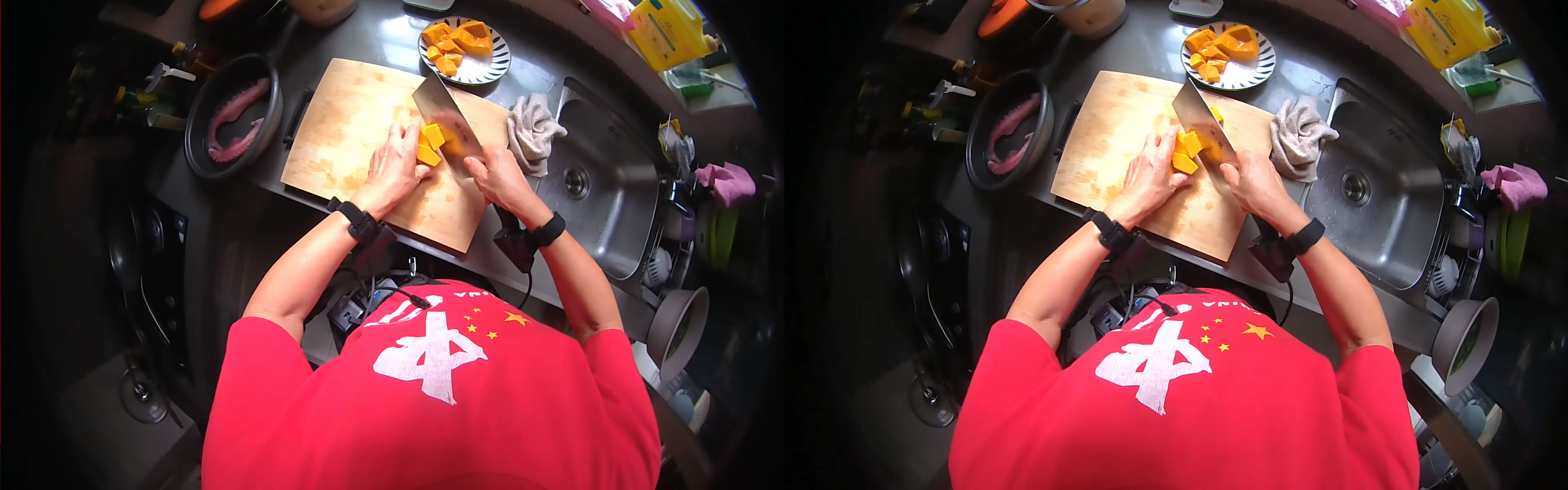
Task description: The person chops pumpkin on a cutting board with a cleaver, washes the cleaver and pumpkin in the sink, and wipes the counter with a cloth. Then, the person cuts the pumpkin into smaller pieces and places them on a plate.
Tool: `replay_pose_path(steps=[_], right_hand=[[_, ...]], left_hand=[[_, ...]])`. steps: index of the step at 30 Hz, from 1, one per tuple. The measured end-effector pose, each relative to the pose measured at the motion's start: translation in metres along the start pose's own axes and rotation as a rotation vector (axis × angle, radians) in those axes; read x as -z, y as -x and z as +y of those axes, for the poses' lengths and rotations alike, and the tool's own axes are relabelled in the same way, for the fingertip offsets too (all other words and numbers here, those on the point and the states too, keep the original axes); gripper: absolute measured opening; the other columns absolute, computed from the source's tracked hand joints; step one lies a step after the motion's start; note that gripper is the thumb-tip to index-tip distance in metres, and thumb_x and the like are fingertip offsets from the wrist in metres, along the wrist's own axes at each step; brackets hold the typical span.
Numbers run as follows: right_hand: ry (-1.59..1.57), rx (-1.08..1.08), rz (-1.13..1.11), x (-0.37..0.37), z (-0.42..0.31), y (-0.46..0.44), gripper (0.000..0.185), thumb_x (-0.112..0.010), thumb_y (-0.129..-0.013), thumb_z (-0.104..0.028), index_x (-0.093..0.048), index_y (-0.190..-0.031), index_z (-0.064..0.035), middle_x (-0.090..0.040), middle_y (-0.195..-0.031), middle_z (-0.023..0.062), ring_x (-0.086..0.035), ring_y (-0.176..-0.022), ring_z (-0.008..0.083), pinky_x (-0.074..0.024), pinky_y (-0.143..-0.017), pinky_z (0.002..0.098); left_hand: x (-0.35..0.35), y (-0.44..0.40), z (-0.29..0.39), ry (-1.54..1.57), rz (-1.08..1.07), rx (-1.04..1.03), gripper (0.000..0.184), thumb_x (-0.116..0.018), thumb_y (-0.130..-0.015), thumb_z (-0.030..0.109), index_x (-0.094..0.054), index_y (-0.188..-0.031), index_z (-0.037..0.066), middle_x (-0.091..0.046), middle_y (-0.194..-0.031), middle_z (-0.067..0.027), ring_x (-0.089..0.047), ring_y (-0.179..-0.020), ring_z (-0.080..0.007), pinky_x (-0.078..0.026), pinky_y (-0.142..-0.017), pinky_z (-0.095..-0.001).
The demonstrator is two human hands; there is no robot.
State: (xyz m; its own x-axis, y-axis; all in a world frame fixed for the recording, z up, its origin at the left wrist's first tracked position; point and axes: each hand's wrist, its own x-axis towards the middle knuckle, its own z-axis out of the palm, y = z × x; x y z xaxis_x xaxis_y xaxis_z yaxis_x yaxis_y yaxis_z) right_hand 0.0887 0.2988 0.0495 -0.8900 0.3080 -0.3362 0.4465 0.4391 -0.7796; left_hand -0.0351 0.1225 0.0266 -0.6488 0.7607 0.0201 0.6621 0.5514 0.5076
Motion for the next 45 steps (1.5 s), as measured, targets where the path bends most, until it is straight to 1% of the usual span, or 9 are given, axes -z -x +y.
replay_pose_path(steps=[4,6,21,27,31,34,36,41,45], right_hand=[[-0.16,0.0,0.117,-0.002,0.01,0.005,0.026,-0.058,-0.094,-0.017,-0.059,-0.086,0.0074,-0.057,-0.054,0.0113,-0.058,-0.041,0.0194,-0.0472,-0.041,0.0349],[-0.31,0.029,0.211,0.006,0.018,0.007,0.025,-0.055,-0.097,-0.018,-0.054,-0.079,-0.0002,-0.053,-0.055,0.0018,-0.05,-0.039,0.0106,-0.0403,-0.037,0.0273],[-0.517,-0.152,-0.077,0.005,0.023,0.014,0.019,-0.053,-0.096,-0.018,-0.058,-0.093,0.0,-0.056,-0.057,0.0019,-0.052,-0.039,0.0098,-0.0389,-0.033,0.0253],[-0.461,-0.018,0.094,0.013,0.01,-0.001,0.018,-0.053,-0.093,-0.014,-0.057,-0.09,0.0031,-0.055,-0.056,0.0034,-0.053,-0.039,0.0128,-0.0436,-0.037,0.0285],[-0.288,-0.012,0.267,0.024,-0.003,-0.027,0.016,-0.053,-0.092,-0.013,-0.054,-0.091,0.0035,-0.055,-0.055,0.0061,-0.055,-0.039,0.0155,-0.0444,-0.038,0.0299],[-0.217,-0.074,0.388,0.037,-0.011,-0.033,0.02,-0.055,-0.09,-0.016,-0.053,-0.089,0.0043,-0.056,-0.055,0.0092,-0.058,-0.04,0.0186,-0.0464,-0.039,0.0318],[-0.254,-0.077,0.435,0.048,-0.015,-0.028,0.024,-0.055,-0.089,-0.015,-0.051,-0.081,0.0075,-0.06,-0.06,0.0214,-0.063,-0.044,0.0292,-0.0513,-0.045,0.0407],[-0.545,-0.08,0.436,0.064,0.008,0.004,0.021,-0.056,-0.092,-0.015,-0.054,-0.087,0.0045,-0.056,-0.059,0.0048,-0.054,-0.042,0.0118,-0.045,-0.037,0.0284],[-0.64,-0.144,0.44,0.055,0.033,0.018,0.02,-0.056,-0.092,-0.015,-0.055,-0.09,0.0046,-0.056,-0.059,0.0055,-0.054,-0.043,0.012,-0.0455,-0.038,0.0287]], left_hand=[[-0.003,-0.005,0.005,0.041,0.02,0.015,0.082,-0.085,-0.068,0.021,-0.044,-0.137,0.003,-0.052,-0.12,-0.0222,-0.059,-0.106,-0.0391,-0.052,-0.091,-0.0427],[0.001,-0.003,0.005,0.062,0.011,0.027,0.084,-0.085,-0.068,0.021,-0.043,-0.138,0.003,-0.051,-0.121,-0.0226,-0.059,-0.108,-0.0391,-0.051,-0.092,-0.0427],[-0.006,-0.059,0.016,0.216,-0.151,-0.019,0.103,-0.091,-0.062,0.022,-0.035,-0.145,0.0,-0.044,-0.13,-0.0251,-0.049,-0.121,-0.0419,-0.044,-0.103,-0.0414],[-0.002,-0.099,0.028,0.44,-0.082,0.032,0.092,-0.085,-0.071,0.036,-0.04,-0.142,0.001,-0.05,-0.134,-0.0238,-0.049,-0.126,-0.0352,-0.041,-0.106,-0.0399],[-0.016,-0.155,0.043,0.438,0.132,0.064,0.073,-0.077,-0.078,0.043,-0.053,-0.131,-0.002,-0.066,-0.11,-0.0204,-0.067,-0.095,-0.0283,-0.055,-0.077,-0.0365],[-0.029,-0.186,0.049,0.344,0.243,0.033,0.066,-0.07,-0.083,0.047,-0.059,-0.124,-0.004,-0.064,-0.113,-0.0253,-0.063,-0.108,-0.0344,-0.05,-0.091,-0.0401],[-0.035,-0.2,0.049,0.322,0.213,0.108,0.061,-0.068,-0.085,0.045,-0.059,-0.121,-0.004,-0.062,-0.114,-0.0263,-0.06,-0.11,-0.0379,-0.048,-0.094,-0.0432],[-0.033,-0.217,0.014,0.14,0.302,0.013,0.037,-0.062,-0.091,0.025,-0.06,-0.12,0.003,-0.057,-0.12,-0.0232,-0.055,-0.111,-0.0424,-0.047,-0.094,-0.0475],[-0.018,-0.231,-0.002,-0.184,0.342,0.135,0.038,-0.072,-0.084,0.02,-0.061,-0.119,0.007,-0.057,-0.12,-0.0185,-0.052,-0.114,-0.0364,-0.047,-0.096,-0.0442]])
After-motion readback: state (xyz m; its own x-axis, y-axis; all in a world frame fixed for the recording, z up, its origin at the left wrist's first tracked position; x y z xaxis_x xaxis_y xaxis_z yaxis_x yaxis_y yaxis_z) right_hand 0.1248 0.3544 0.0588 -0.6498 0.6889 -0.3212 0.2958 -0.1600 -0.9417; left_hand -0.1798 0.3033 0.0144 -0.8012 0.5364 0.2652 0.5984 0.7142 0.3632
